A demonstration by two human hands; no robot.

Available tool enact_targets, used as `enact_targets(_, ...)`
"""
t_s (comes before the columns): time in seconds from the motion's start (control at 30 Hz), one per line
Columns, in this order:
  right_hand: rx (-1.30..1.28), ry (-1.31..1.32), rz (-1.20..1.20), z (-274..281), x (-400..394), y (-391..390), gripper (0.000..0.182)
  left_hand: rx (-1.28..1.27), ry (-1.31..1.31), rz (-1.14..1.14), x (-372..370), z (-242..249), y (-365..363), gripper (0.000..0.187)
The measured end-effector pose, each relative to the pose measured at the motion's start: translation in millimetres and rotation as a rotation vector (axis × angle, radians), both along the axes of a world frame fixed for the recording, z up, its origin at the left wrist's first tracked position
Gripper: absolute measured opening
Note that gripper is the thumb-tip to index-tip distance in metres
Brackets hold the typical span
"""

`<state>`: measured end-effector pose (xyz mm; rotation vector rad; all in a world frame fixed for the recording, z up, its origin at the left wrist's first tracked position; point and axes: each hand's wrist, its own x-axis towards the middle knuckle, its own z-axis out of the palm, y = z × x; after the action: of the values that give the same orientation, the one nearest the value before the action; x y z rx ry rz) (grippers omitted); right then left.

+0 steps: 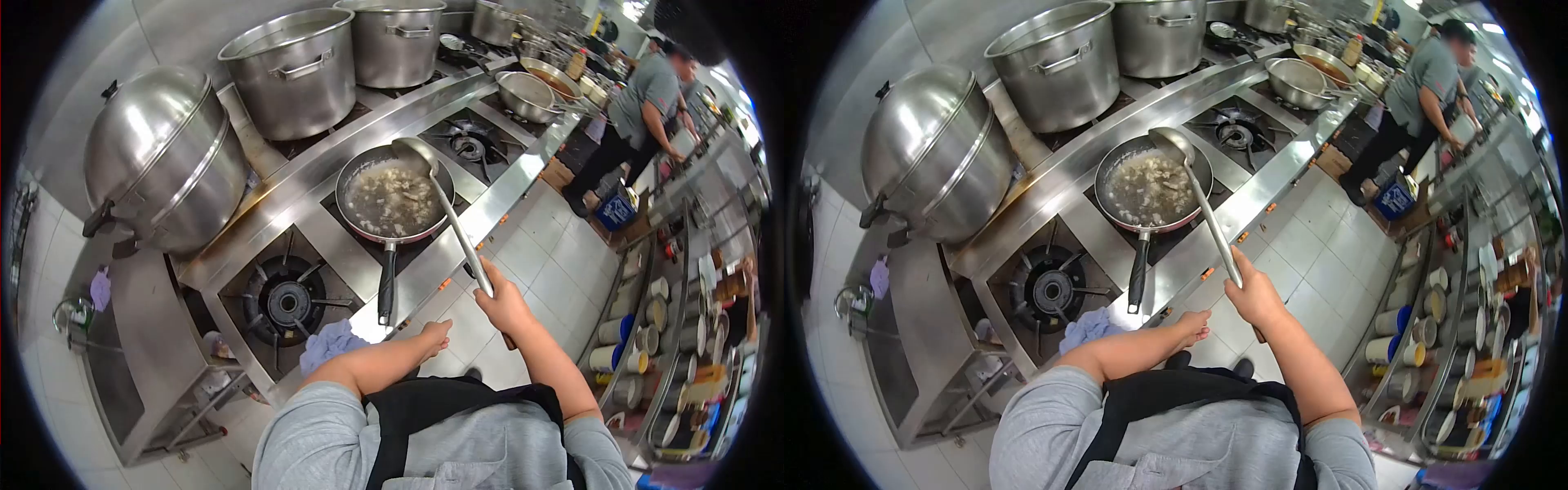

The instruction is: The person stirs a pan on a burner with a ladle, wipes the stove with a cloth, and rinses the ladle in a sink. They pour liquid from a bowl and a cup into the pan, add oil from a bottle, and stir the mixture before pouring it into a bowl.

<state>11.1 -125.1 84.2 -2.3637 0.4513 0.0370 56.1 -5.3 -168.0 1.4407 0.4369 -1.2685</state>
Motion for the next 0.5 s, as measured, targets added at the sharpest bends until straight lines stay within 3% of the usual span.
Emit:
enact_targets(0.07,0.119,-0.067,0.068,-7,8,-20,0.064,0.005,0.013,-0.006,8,-28,-20,0.041)
enact_targets(0.13,0.701,0.01,0.017,7,16,-35,0.062,0.042,-0.057,0.086,24,-48,-42,0.043)
enact_targets(0.23,0.935,0.008,0.072,9,18,-66,0.059,0.213,-0.063,0.257,44,-29,-69,0.037)
enact_targets(0.27,0.985,0.024,0.123,8,20,-80,0.059,0.214,-0.068,0.296,49,-34,-82,0.037)
enact_targets(0.33,1.007,0.072,0.18,9,24,-109,0.059,0.05,-0.28,0.606,49,-65,-98,0.027)
enact_targets(0.37,1.018,0.115,0.204,10,24,-122,0.059,0.065,-0.284,0.614,53,-90,-104,0.027)
enact_targets(0.43,1.026,0.147,0.239,14,24,-145,0.059,0.03,-0.493,0.885,59,-134,-121,0.02)
enact_targets(0.5,1.016,0.205,0.275,16,23,-166,0.06,0.028,-0.462,0.93,58,-120,-127,0.017)
